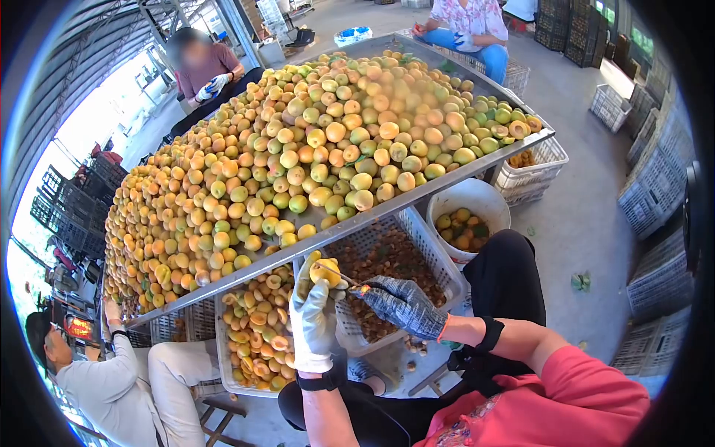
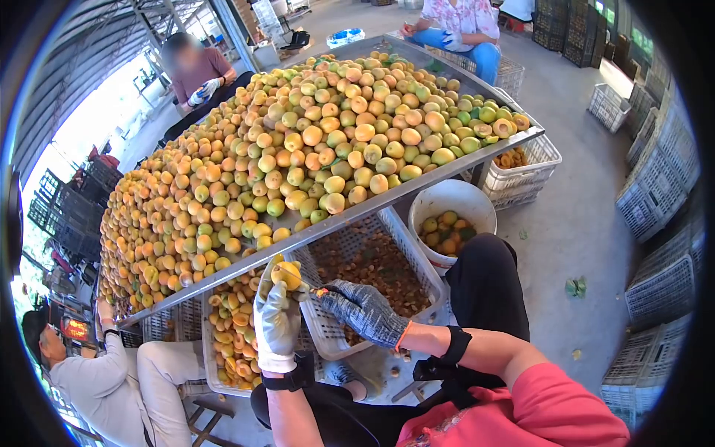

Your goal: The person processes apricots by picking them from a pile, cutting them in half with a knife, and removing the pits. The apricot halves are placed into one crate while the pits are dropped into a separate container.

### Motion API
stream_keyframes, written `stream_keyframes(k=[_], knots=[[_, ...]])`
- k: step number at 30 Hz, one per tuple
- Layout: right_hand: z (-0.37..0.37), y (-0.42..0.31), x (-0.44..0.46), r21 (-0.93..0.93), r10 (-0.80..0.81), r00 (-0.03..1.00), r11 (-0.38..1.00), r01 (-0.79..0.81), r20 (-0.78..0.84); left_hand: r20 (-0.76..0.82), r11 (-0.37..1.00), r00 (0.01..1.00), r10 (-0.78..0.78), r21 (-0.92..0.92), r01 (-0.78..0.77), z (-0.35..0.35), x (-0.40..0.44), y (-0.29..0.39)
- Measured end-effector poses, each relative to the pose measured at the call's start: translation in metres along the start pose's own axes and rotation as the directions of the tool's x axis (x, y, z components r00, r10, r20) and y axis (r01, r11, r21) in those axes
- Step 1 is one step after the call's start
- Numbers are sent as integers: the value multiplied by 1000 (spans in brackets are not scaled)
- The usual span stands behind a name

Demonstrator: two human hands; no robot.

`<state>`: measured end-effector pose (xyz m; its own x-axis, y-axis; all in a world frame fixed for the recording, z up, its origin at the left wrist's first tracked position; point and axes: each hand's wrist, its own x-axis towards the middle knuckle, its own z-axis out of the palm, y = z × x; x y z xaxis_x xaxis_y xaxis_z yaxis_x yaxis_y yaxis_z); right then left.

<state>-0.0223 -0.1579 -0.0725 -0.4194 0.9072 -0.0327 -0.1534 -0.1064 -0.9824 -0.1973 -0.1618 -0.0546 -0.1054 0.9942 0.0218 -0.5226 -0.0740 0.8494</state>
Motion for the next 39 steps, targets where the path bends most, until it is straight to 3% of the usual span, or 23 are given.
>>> stream_keyframes(k=[6,12,14,18,20,24,27,29,30,32,34,36,37,39], knots=[[9,5,1,-128,19,1000,992,-21,-16,-34,999,999,38,-11,-39,-12,-4,4],[17,4,-5,-326,-181,982,933,155,-50,7,999,999,31,8,-31,-16,-10,6],[19,2,-8,-489,-233,971,855,174,-60,38,999,999,29,-39,-27,-15,-11,5],[24,22,-2,-463,-293,953,857,227,-74,-21,998,1000,-4,-60,2,-5,-14,-1],[24,36,5,-290,-207,973,942,172,-98,-33,1000,999,27,5,-27,-10,-12,-8],[23,17,1,-306,-76,992,951,41,-103,-19,994,998,60,92,-58,-9,-11,-11],[26,15,7,-264,-67,992,964,37,-104,9,998,998,64,1,-64,6,-7,1],[27,19,12,-447,-274,955,872,198,-111,-2,995,999,52,-80,-52,-2,0,-9],[27,22,13,-447,-270,956,873,194,-111,-12,986,999,38,-160,-40,-8,3,-17],[26,27,16,-764,-343,937,621,176,-62,-40,934,998,-50,-356,33,-2,3,-34],[19,35,16,-757,-297,954,634,158,-50,-54,934,995,-87,-351,62,11,-1,-28],[15,34,13,-540,-341,928,814,212,-150,-71,945,993,-96,-319,68,3,5,-33],[11,23,11,-502,-128,981,864,39,-145,-89,957,992,-94,-284,66,0,9,-33],[8,19,11,-457,-133,983,888,61,-129,-56,979,998,-43,-200,31,0,8,-25]])
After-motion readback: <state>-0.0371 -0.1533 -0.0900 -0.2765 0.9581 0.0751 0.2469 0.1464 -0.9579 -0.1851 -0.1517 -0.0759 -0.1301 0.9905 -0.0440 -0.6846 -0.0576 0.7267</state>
